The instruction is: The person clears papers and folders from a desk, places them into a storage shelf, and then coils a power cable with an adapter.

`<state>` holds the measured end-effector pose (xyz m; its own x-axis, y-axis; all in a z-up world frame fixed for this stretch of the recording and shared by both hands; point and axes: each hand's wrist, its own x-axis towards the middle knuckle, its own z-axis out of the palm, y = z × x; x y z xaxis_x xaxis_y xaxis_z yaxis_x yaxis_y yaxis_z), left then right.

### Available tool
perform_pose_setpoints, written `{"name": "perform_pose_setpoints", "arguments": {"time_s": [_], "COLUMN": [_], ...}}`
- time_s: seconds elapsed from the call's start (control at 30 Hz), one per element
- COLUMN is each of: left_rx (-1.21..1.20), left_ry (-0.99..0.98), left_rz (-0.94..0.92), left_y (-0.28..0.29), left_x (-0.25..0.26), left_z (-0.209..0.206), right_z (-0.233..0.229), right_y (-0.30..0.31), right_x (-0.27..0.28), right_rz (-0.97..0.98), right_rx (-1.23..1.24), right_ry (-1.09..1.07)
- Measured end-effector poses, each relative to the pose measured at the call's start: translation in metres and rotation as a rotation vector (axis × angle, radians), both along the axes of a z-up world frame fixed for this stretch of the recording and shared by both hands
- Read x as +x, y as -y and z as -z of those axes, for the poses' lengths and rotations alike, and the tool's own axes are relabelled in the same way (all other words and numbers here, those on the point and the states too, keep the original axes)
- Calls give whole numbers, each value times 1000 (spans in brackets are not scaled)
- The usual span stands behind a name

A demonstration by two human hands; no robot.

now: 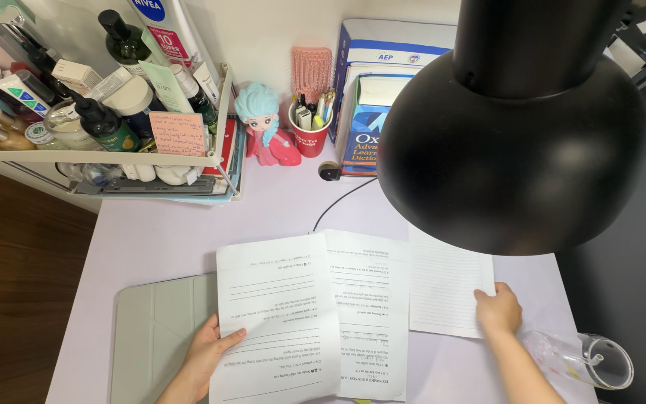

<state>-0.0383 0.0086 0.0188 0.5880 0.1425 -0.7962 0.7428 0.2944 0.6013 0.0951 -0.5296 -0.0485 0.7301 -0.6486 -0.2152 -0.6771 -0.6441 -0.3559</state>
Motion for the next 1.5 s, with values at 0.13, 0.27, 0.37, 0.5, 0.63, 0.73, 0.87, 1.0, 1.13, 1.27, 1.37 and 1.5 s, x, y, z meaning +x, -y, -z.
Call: {"name": "perform_pose_setpoints", "arguments": {"time_s": [0.13,0.27,0.37,0.5,0.63,0.73,0.87,1.0,1.13,1.27,1.37,1.5], "left_rx": [1,10,66,205,429,517,582,628,647,510,188,-34], "left_ry": [-23,46,123,180,187,120,142,112,111,115,351,82], "left_rz": [22,75,108,156,249,307,341,354,263,111,74,240], "left_y": [14,31,50,81,105,117,137,152,155,148,142,130], "left_x": [2,6,12,18,26,30,33,35,35,31,30,26], "left_z": [1,7,20,35,35,30,31,42,45,38,30,-10], "right_z": [15,5,-17,-33,-25,-27,-45,-49,-40,-35,-40,-66], "right_y": [16,-15,-63,-130,-128,-82,-78,-135,-161,-158,-150,-146], "right_x": [4,-4,-24,-63,-75,-54,-40,-67,-86,-86,-86,-86], "right_rz": [-26,-131,-278,-260,-339,-368,-333,-333,-266,-5,53,53], "right_rx": [-66,-328,-308,209,-221,-341,74,161,222,638,821,872], "right_ry": [0,341,558,238,525,665,283,-105,-173,-178,-166,-190]}}
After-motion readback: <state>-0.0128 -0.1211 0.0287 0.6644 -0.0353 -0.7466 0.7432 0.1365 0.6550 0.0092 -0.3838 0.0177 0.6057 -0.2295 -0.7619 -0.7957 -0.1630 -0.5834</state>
